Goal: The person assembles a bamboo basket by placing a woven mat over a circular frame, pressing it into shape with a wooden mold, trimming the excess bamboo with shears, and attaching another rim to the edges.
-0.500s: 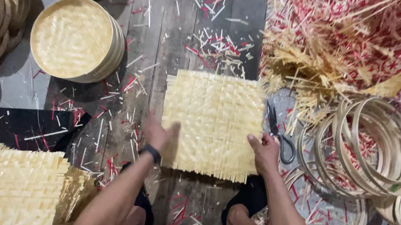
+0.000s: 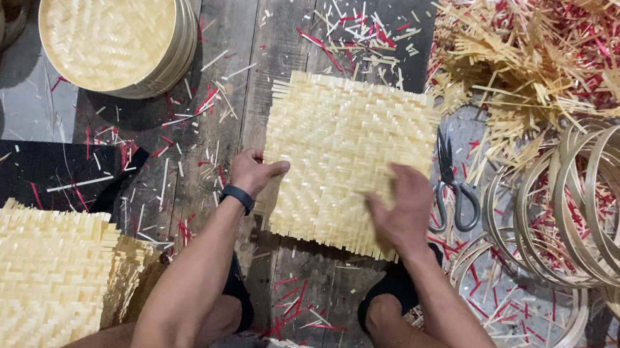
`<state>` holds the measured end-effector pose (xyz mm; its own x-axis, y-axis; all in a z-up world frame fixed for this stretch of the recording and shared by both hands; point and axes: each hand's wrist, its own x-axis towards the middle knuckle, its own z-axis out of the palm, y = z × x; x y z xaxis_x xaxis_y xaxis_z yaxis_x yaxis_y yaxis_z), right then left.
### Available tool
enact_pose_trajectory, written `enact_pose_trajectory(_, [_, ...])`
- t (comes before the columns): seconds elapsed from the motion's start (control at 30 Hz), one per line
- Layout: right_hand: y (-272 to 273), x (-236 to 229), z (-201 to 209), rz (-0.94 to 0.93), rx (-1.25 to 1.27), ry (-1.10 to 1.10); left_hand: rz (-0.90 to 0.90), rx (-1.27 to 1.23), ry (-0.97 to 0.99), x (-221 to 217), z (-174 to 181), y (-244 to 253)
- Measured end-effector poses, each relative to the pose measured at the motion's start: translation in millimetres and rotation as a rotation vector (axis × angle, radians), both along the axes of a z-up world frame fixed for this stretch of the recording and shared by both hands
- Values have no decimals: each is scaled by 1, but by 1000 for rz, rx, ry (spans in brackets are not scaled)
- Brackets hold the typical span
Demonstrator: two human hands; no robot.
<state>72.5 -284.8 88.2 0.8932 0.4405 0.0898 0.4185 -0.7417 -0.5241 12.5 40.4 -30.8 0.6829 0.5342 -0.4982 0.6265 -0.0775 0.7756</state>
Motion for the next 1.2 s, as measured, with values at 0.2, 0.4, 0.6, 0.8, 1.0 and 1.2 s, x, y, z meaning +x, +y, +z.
enact_pose_trajectory(0.2, [32, -8, -2, 267, -236, -144, -20, 338, -44, -1, 47, -19])
enact_pose_trajectory(0.4, [29, -11, -12, 274, -249, -147, -175, 472, -443, -33, 134, -106])
enact_pose_trajectory(0.6, [24, -12, -21, 291, -371, -90, -556, 674, -722, -52, 171, -184])
enact_pose_trajectory(0.8, [33, -13, -11, 269, -272, -170, -33, 378, -238, -28, 110, -85])
enact_pose_trajectory(1.0, [42, -13, -10, 282, -309, -133, 7, 129, -134, -15, 19, -7])
enact_pose_trajectory(1.2, [37, -12, -16, 251, -224, -100, -36, 194, -57, -18, -4, 2])
